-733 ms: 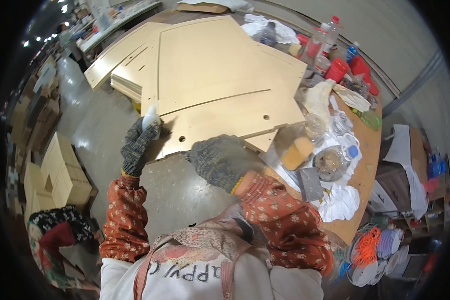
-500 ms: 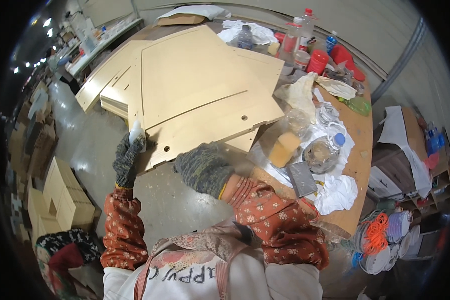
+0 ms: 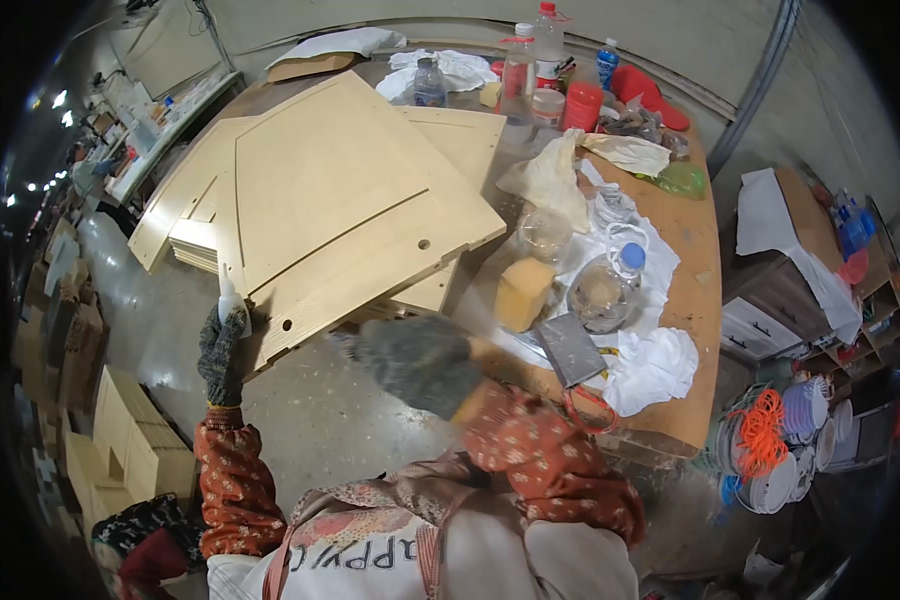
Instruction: The person wipes wooden panels with a cloth and sponge, applies liquid from a squeeze bottle onto the panels, and spreads paste from a container onto the panel edges using a tool.
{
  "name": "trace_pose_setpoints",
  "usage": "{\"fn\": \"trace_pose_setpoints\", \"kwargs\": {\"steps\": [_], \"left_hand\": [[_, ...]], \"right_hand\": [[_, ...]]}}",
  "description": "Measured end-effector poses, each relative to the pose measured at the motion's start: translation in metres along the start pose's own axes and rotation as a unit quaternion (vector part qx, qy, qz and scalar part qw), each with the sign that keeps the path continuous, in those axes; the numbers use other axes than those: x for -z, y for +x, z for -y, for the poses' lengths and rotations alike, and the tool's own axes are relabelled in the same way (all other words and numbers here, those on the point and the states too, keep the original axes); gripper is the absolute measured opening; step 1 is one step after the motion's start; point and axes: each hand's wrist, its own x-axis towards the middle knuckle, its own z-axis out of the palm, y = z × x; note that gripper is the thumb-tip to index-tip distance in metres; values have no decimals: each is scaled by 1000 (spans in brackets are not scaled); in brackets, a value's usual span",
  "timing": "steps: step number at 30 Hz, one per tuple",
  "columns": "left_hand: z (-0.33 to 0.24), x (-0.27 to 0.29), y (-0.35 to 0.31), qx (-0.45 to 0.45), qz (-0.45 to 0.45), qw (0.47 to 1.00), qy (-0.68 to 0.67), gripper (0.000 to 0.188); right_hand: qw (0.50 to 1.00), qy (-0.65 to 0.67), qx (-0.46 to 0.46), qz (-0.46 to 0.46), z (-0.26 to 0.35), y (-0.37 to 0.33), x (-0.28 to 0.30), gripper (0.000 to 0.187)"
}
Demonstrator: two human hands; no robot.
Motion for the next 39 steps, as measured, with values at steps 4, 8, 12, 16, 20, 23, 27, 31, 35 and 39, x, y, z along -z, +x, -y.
{"fn": "trace_pose_setpoints", "kwargs": {"steps": [4,8,12,16,20,23,27,31,35,39], "left_hand": [[5,-1,3,-18,18,999,-43,41],[0,3,0,20,51,991,-123,40],[8,22,0,8,60,995,-76,41],[13,43,-5,18,31,998,-42,42],[8,46,-8,19,-30,994,100,42],[-15,41,-23,-30,-126,989,67,39],[-63,15,-69,6,-224,974,42,43],[-89,-65,-109,-75,-16,996,42,39],[-92,-152,-122,81,216,963,-140,34],[-74,-190,-120,203,329,903,-190,34]], "right_hand": [[964,-165,-109,-176,-33,-75,-6,20],[942,-10,-206,-267,-56,-102,8,22],[941,-1,-276,-197,-73,-123,4,26],[955,-94,-185,-214,-86,-140,8,32],[954,-92,-210,-193,-97,-169,21,32],[949,35,-228,-217,-94,-181,66,29],[965,65,-214,-139,-99,-192,86,27],[995,-22,-98,-24,-102,-189,60,25],[973,-33,-225,-27,-94,-164,33,24],[969,-65,-237,-3,-98,-156,16,33]]}}
